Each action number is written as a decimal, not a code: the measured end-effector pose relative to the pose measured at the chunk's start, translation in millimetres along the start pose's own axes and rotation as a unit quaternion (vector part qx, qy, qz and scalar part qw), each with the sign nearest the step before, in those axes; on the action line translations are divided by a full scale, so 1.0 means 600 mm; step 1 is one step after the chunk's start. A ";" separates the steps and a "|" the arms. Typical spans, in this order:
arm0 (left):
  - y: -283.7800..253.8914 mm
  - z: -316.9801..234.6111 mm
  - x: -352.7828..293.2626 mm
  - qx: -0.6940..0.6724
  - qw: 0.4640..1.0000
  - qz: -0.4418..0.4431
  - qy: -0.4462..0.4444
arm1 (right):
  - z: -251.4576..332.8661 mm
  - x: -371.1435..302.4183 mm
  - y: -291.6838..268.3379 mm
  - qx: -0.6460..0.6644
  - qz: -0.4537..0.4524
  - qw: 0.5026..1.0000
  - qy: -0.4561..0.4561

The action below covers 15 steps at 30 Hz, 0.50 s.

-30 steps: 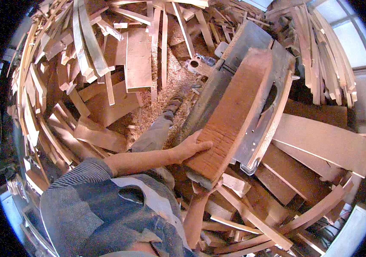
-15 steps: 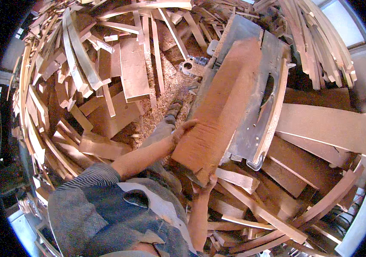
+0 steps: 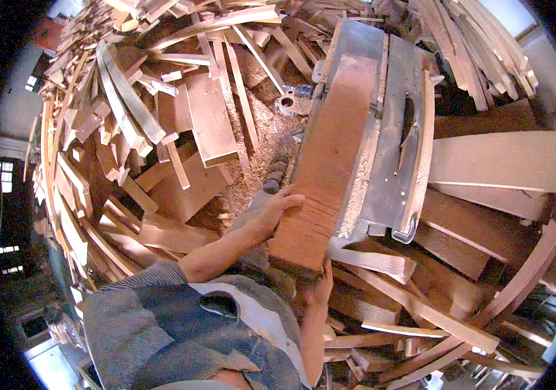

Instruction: The person takes a piece of wood from a pile, places it on a table saw, and pushes it through the blade to cut it. After the cut, the person picks up the wood, examines it, and uses a measuring tape to measure the length of the cut piece.

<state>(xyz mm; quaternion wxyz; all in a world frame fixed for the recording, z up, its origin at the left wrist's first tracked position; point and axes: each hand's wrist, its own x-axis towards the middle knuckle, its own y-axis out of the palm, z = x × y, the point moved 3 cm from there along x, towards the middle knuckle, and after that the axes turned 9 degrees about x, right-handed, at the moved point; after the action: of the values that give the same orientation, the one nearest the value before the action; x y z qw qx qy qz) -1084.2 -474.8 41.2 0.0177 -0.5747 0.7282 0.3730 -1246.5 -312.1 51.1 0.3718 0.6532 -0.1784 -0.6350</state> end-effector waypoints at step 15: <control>0.029 0.104 0.008 0.418 0.901 -0.055 0.096 | 0.018 0.070 -0.172 0.001 -0.066 0.994 -0.084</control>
<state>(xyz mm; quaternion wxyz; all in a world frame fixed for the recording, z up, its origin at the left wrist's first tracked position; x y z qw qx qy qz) -1125.6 -442.6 3.0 0.2069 -0.5868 0.7825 -0.0247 -1275.9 -276.1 -50.7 0.3125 0.6085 -0.1659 -0.7103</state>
